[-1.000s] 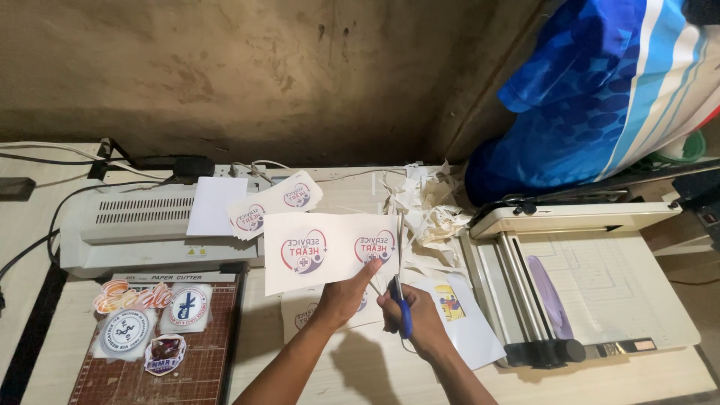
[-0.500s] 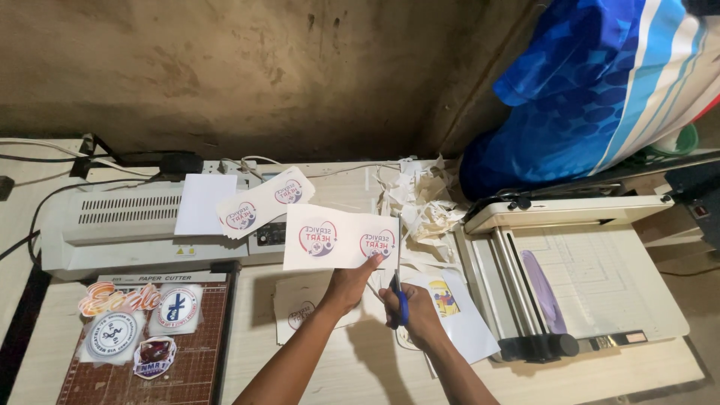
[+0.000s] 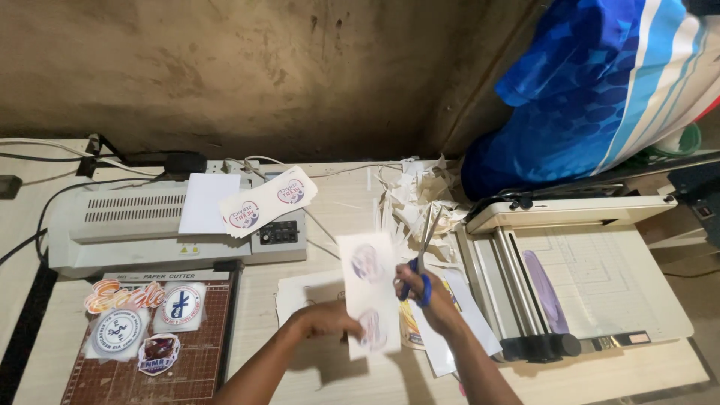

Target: The person uses scissors to cut out printed logos from a sheet of paper. They hold the paper with one hand and cut around the shapes with the other, repeating the process for multiple logos on the same sheet.

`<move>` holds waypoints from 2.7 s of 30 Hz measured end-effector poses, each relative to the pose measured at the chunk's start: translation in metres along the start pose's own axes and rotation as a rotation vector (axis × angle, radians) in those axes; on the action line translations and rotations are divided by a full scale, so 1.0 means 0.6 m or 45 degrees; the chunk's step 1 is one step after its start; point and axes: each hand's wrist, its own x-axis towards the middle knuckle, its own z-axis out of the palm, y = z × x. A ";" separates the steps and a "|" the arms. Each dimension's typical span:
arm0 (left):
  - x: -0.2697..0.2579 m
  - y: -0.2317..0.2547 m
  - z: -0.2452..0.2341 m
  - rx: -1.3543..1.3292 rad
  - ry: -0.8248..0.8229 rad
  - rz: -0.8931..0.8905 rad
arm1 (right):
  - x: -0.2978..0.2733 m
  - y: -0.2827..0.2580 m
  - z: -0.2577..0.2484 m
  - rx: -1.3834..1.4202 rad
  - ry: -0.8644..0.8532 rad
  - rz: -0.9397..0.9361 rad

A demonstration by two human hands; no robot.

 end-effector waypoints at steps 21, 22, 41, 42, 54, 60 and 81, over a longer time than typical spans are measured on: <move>-0.082 0.033 -0.025 -1.554 0.062 0.603 | -0.021 -0.041 0.005 0.155 0.174 -0.190; -0.081 0.045 -0.009 -1.299 0.175 0.557 | -0.015 -0.026 0.012 0.275 0.196 -0.235; -0.040 0.136 0.008 -0.549 1.191 0.671 | -0.126 -0.048 0.111 -0.396 -0.272 0.046; -0.042 0.139 0.007 -0.548 1.192 0.669 | -0.126 -0.045 0.115 -0.395 -0.273 0.047; -0.042 0.158 0.017 -0.417 1.272 0.592 | -0.121 -0.049 0.130 -0.211 -0.285 0.033; -0.049 0.168 0.018 -0.373 1.211 0.598 | -0.123 -0.061 0.131 -0.260 -0.242 0.015; -0.041 0.166 0.034 -0.409 1.071 0.666 | -0.112 -0.051 0.121 -0.083 -0.098 0.037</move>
